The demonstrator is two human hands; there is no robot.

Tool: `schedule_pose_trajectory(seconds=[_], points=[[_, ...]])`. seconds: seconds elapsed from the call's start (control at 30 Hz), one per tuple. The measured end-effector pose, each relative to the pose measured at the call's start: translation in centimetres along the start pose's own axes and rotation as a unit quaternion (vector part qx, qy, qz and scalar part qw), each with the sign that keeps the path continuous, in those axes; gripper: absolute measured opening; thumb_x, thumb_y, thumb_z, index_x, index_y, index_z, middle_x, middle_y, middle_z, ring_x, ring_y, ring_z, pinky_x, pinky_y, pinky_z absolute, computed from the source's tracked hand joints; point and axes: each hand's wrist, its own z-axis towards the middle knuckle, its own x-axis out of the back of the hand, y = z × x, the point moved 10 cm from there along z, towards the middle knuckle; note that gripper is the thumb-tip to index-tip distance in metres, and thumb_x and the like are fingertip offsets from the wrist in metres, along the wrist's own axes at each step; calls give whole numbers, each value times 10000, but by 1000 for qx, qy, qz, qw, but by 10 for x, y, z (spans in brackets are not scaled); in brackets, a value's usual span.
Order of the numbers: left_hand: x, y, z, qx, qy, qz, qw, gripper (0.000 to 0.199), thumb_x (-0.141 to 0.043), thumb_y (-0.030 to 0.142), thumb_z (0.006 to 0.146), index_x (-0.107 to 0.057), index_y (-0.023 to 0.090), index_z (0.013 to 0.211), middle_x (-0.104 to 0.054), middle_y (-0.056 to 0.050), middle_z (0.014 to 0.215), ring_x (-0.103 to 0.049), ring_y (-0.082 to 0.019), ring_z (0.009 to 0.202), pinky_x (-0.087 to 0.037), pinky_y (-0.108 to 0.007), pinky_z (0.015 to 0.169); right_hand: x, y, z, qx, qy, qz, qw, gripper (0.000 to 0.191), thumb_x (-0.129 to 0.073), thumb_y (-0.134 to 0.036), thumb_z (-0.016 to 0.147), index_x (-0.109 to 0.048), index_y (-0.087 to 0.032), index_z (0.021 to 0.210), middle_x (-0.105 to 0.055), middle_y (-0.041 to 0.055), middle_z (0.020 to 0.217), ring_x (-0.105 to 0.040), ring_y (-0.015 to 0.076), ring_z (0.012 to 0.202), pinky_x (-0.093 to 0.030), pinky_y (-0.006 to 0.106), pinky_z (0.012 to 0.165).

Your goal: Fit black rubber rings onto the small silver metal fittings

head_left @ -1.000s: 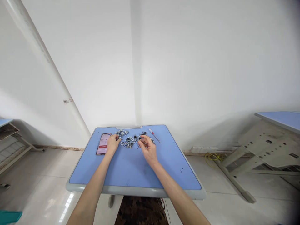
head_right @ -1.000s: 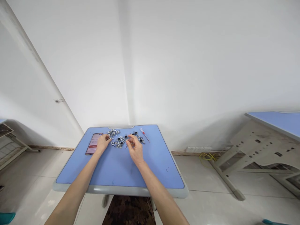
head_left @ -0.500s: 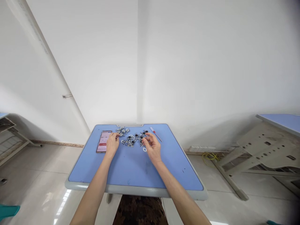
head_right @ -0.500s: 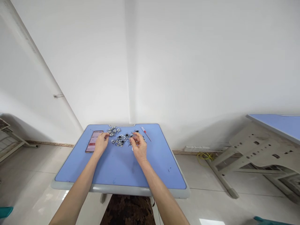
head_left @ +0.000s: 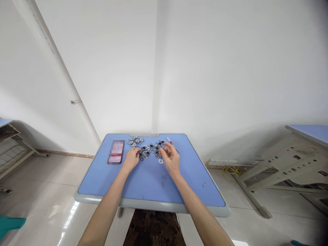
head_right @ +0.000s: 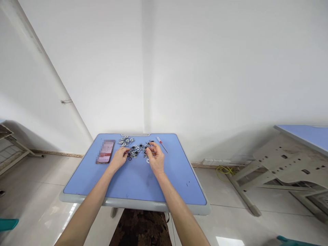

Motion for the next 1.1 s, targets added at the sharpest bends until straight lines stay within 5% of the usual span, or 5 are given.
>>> schedule_pose_trajectory(seconds=[0.2, 0.47, 0.63, 0.77, 1.1], points=[[4, 31, -2, -91, 5, 2, 996, 193, -536, 108, 851, -646, 207, 976, -613, -55, 1002, -558, -206, 1016, -441, -367, 930, 0, -1, 0, 6, 0, -7, 1000, 308, -639, -344, 798, -580, -196, 1061, -592, -5, 755, -586, 124, 630, -530, 273, 610], [-27, 71, -7, -155, -68, 93, 981, 254, -604, 135, 831, -618, 204, 1075, -643, -63, 1066, -530, -247, 1053, -393, -404, 879, -2, 1, 0, 2, -9, -13, 1000, 296, -633, -334, 806, -577, -213, 1069, -593, 4, 789, -600, 141, 672, -521, 283, 633], [-20, 64, -5, -129, -45, 32, 990, 306, -579, 125, 845, -595, 234, 1130, -638, -48, 1135, -542, -210, 1081, -366, -375, 923, -2, 1, 0, 11, -12, -20, 1000, 293, -625, -342, 814, -578, -215, 1073, -576, 1, 781, -586, 138, 661, -516, 279, 623], [-19, 51, 2, -78, -25, 83, 993, 270, -628, 236, 839, -597, 206, 1106, -648, -68, 1111, -528, -255, 1092, -341, -430, 933, -3, -1, 1, 19, -14, -28, 999, 288, -621, -348, 816, -579, -212, 1066, -561, -8, 752, -566, 130, 640, -515, 279, 627], [-25, 68, -3, -139, -64, 12, 988, 306, -587, 86, 834, -621, 217, 1109, -676, -49, 1034, -533, -231, 1026, -384, -387, 880, -1, -2, 1, 11, -5, -16, 1000, 305, -635, -352, 799, -581, -213, 1065, -587, -1, 760, -577, 142, 661, -509, 286, 623]])
